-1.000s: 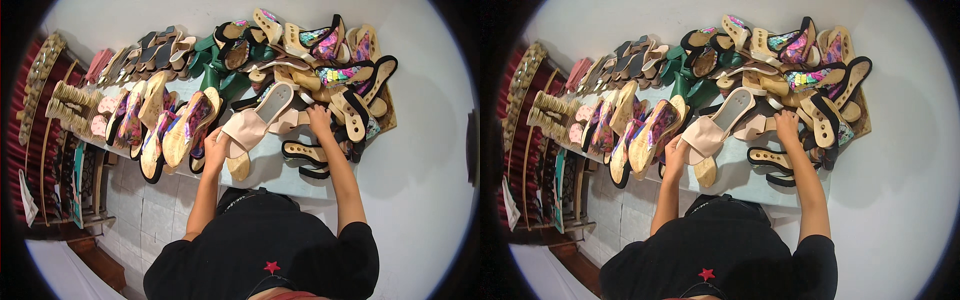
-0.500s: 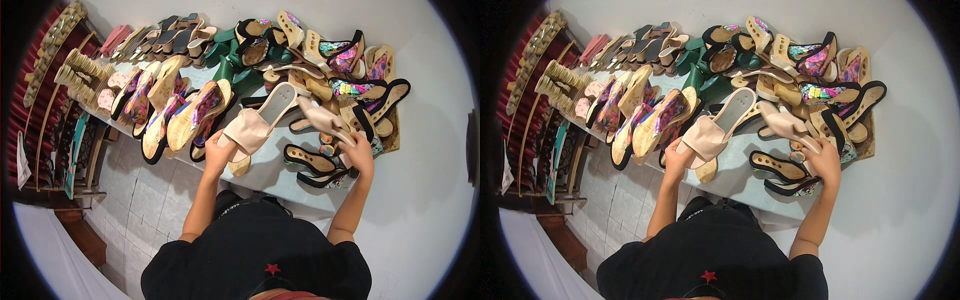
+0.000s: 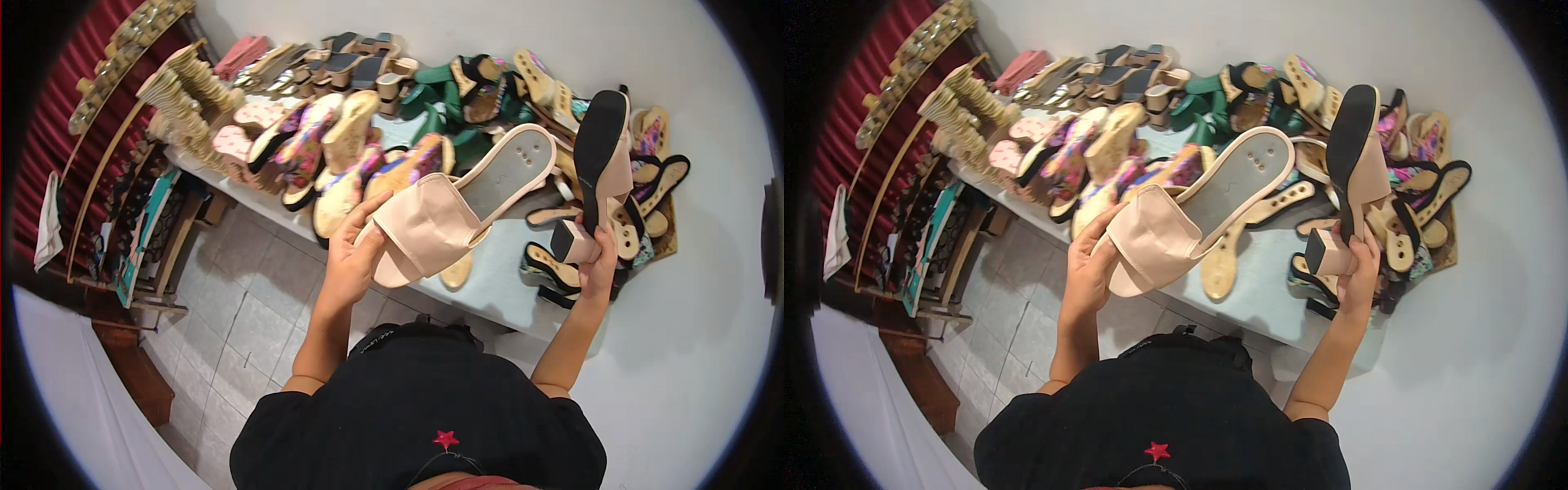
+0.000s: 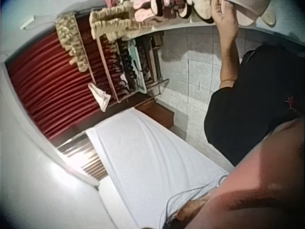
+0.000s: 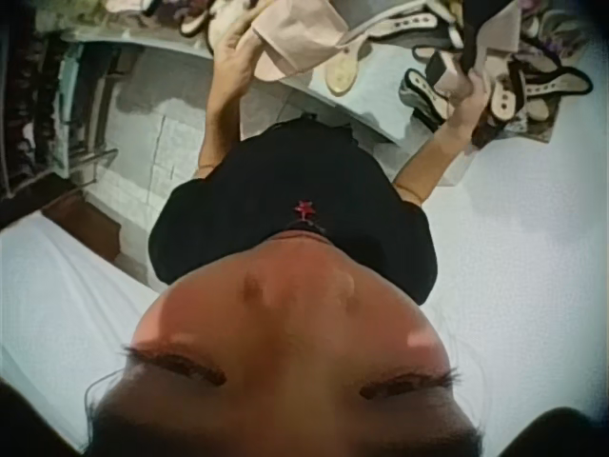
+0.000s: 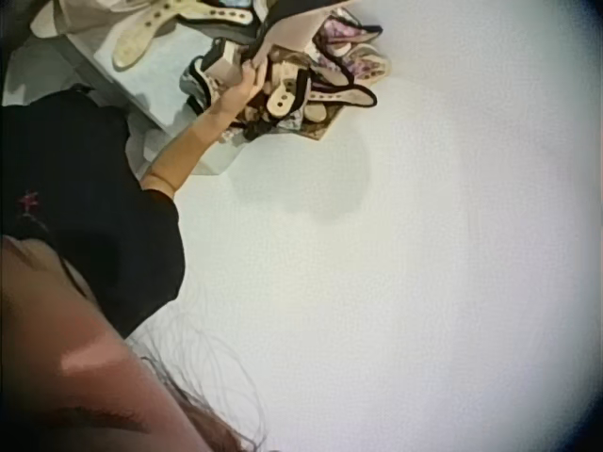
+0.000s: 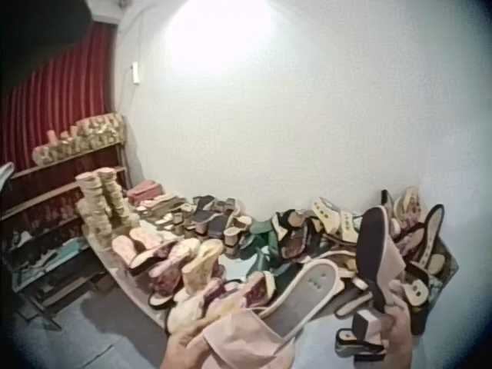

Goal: Sorting and organizing various finished shoes and sandal components on a workbench.

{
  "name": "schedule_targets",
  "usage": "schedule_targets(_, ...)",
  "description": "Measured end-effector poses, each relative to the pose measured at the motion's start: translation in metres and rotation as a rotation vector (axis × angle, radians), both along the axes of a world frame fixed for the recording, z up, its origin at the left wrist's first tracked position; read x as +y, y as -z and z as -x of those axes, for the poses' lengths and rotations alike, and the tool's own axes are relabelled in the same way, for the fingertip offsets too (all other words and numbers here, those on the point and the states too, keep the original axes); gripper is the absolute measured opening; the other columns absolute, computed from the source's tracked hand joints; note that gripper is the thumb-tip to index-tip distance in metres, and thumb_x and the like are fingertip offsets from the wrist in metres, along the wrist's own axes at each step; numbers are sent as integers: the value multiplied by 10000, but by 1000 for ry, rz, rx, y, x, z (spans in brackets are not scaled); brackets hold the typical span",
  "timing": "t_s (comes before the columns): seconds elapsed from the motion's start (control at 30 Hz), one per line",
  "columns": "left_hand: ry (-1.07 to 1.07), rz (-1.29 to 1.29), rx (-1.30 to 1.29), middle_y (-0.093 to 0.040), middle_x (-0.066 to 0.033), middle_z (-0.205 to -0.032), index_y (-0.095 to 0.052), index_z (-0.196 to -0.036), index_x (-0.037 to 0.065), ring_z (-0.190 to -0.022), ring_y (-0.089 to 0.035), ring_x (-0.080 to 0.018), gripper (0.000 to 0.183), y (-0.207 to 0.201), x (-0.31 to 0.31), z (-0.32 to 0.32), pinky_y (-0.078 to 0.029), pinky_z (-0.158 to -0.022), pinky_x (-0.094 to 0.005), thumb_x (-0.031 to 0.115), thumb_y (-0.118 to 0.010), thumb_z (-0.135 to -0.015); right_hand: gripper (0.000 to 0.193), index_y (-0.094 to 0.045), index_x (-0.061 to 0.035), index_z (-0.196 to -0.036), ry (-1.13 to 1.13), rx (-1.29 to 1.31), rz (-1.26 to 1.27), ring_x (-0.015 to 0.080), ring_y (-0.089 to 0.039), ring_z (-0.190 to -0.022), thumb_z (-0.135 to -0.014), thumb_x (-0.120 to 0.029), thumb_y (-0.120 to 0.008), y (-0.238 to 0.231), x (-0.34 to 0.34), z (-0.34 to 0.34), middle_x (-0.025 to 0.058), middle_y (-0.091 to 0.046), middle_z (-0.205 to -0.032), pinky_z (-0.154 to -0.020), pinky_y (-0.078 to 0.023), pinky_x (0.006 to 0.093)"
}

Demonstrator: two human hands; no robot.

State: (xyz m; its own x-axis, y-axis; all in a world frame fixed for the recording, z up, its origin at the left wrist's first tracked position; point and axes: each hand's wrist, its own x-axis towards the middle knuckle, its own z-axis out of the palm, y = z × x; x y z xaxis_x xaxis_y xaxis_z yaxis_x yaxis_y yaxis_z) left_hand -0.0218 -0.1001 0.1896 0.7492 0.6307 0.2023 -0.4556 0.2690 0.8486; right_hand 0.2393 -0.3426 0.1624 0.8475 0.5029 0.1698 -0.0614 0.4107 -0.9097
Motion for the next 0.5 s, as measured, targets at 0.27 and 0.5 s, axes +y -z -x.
schedule_targets(0.27, -232, -104, 51, -560, -127, -1151, -444, -1226, -73, -1044, -546, -161, 365, -8, 83, 119, -416, -912, -278, 92, -457, -901, 391, -481, 71, -1139, -34, -45, -154, 171, -554, -900, -823, -153, -535, 3, 115, 94, 107, -560, -979, -838, -434, 286)
schedule_targets(0.5, -440, -124, 68, -573, -121, -1124, -451, -1217, -81, -993, -568, -148, 346, -12, 148, 174, -440, -869, -259, 68, -432, -906, 419, -445, 64, -1188, -205, 140, -136, 217, -582, -943, -864, -195, -503, -6, 166, 130, 142, -571, -1055, -826, -473, 332)
